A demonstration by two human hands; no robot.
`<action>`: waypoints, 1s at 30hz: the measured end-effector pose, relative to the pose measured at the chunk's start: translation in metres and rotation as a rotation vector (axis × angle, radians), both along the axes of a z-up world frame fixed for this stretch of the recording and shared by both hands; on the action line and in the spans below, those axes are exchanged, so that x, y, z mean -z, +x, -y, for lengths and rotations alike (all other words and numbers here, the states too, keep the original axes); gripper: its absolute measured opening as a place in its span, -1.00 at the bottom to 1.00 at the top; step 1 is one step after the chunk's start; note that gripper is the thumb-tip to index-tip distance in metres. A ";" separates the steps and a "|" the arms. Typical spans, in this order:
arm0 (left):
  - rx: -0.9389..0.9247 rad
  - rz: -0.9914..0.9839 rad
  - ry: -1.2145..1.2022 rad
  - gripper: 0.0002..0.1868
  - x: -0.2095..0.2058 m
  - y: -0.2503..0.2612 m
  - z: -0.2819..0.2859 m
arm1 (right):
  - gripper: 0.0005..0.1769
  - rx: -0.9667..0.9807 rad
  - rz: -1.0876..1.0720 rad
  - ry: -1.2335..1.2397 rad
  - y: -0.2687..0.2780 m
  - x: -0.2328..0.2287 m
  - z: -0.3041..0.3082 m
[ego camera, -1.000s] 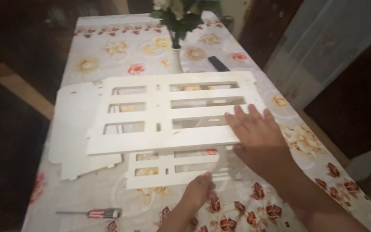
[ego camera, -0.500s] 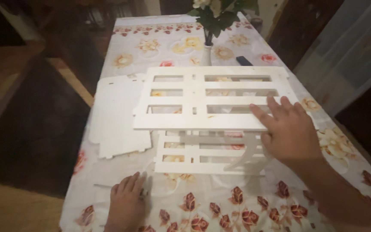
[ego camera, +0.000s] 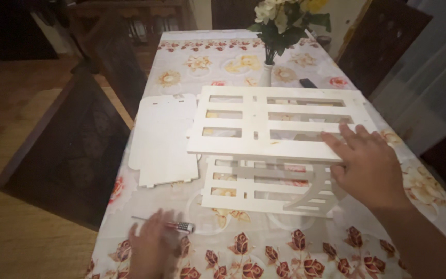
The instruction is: The person assembles a white plastic shelving unit on a dining table. They use a screwdriver to tighten screws into pre-drilled holes, align side panels, and secure the structure. The person handles multiple flat panels and screws, progressively building the unit.
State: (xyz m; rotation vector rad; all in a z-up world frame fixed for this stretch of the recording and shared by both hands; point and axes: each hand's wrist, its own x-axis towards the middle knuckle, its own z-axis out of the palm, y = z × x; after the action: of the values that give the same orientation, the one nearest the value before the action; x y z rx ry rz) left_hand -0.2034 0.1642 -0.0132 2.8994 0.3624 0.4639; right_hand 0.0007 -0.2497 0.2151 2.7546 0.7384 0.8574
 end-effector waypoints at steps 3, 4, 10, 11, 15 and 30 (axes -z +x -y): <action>-0.328 0.095 -0.142 -0.57 0.018 -0.022 -0.044 | -0.38 0.032 -0.002 -0.009 0.005 0.011 0.005; -0.380 0.095 -0.204 -0.65 0.025 -0.040 -0.059 | -0.35 0.021 0.016 -0.004 0.007 0.014 0.007; -0.131 -0.123 0.075 -0.72 0.043 -0.121 -0.111 | -0.10 0.016 0.085 0.034 0.004 0.011 0.000; -0.003 -0.053 0.212 -0.64 0.042 -0.124 -0.111 | 0.06 0.089 0.182 -0.020 0.001 0.008 -0.011; -0.462 -0.169 -0.097 -0.63 0.029 -0.116 -0.081 | -0.07 0.168 0.188 0.138 -0.054 0.025 -0.079; -0.358 -0.355 0.055 -0.85 0.000 -0.094 -0.051 | -0.70 -0.296 -0.912 0.216 -0.104 0.226 -0.286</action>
State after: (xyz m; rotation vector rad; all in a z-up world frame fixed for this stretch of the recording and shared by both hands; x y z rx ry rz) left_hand -0.2979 0.2154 -0.0134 2.9695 0.9436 -0.0029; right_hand -0.1034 0.0362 -0.0107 3.2286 1.2573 -0.4022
